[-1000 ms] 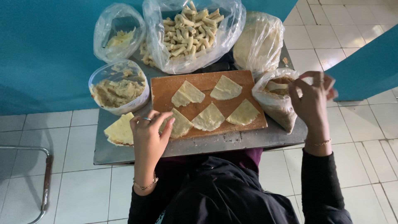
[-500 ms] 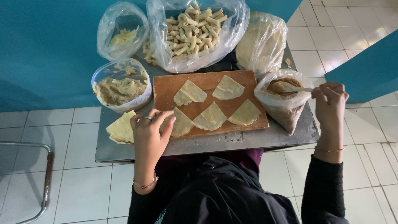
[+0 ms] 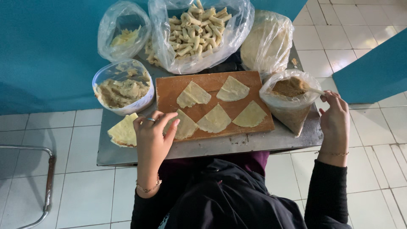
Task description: The person cuts triangular wrappers from a stack of dough sheets on a wooden board, arranges the cut triangles on the board, spoons brown filling from a plastic bag onto the wrappers, and folds the filled wrappers by hand. They repeat this cycle, working through the dough stack and filling.
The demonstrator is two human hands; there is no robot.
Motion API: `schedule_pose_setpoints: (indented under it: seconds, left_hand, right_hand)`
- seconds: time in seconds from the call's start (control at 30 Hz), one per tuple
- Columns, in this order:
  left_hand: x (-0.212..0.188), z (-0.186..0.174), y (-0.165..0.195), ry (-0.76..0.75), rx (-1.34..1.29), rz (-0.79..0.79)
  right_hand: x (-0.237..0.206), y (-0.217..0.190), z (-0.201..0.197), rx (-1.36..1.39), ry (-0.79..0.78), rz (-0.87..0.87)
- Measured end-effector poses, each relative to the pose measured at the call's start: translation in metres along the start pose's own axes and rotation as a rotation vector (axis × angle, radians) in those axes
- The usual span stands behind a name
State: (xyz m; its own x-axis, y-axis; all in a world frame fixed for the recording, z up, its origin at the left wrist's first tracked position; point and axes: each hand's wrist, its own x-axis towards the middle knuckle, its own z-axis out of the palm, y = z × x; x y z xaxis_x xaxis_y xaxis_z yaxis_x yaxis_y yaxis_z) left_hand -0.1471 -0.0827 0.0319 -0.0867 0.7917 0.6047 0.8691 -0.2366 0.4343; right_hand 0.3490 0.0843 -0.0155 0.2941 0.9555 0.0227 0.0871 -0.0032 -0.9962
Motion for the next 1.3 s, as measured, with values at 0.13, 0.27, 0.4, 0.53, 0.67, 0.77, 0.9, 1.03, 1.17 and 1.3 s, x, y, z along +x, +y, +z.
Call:
schedule_pose_setpoints:
  seconds: [0.13, 0.27, 0.4, 0.53, 0.67, 0.77, 0.9, 1.03, 1.17, 1.3]
  left_hand:
    - [0.000, 0.003, 0.002, -0.021, -0.015, 0.001]
    - [0.000, 0.005, 0.004, -0.016, -0.003, 0.017]
    - [0.000, 0.006, 0.005, -0.060, -0.051, 0.003]
    - [0.000, 0.007, 0.004, -0.044, -0.085, 0.038]
    - [-0.002, 0.010, 0.001, -0.066, -0.097, 0.044]
    - [-0.001, 0.018, 0.000, -0.091, -0.112, 0.069]
    - [-0.005, 0.033, 0.009, -0.125, -0.097, 0.096]
    - [-0.008, 0.046, 0.021, -0.131, -0.063, 0.138]
    - [-0.011, 0.053, 0.031, -0.142, -0.083, 0.147]
    - [-0.013, 0.055, 0.035, -0.177, -0.038, 0.156]
  right_hand:
    - [-0.005, -0.010, 0.008, 0.051, -0.019, 0.008]
    - [-0.019, -0.032, 0.015, -0.095, -0.023, -0.079]
    - [-0.028, -0.051, 0.022, -0.017, -0.156, -0.192]
    - [-0.029, -0.051, 0.047, 0.202, -0.430, -0.299]
    - [-0.043, -0.040, 0.092, 0.250, -0.589, -0.243]
    - [-0.054, -0.040, 0.120, -0.152, -0.657, -0.343]
    - [-0.069, -0.046, 0.134, -0.295, -0.694, -0.369]
    - [-0.076, -0.047, 0.139, -0.430, -0.684, -0.493]
    - [-0.077, -0.043, 0.142, -0.496, -0.673, -0.642]
    - [-0.078, -0.040, 0.144, -0.540, -0.669, -0.660]
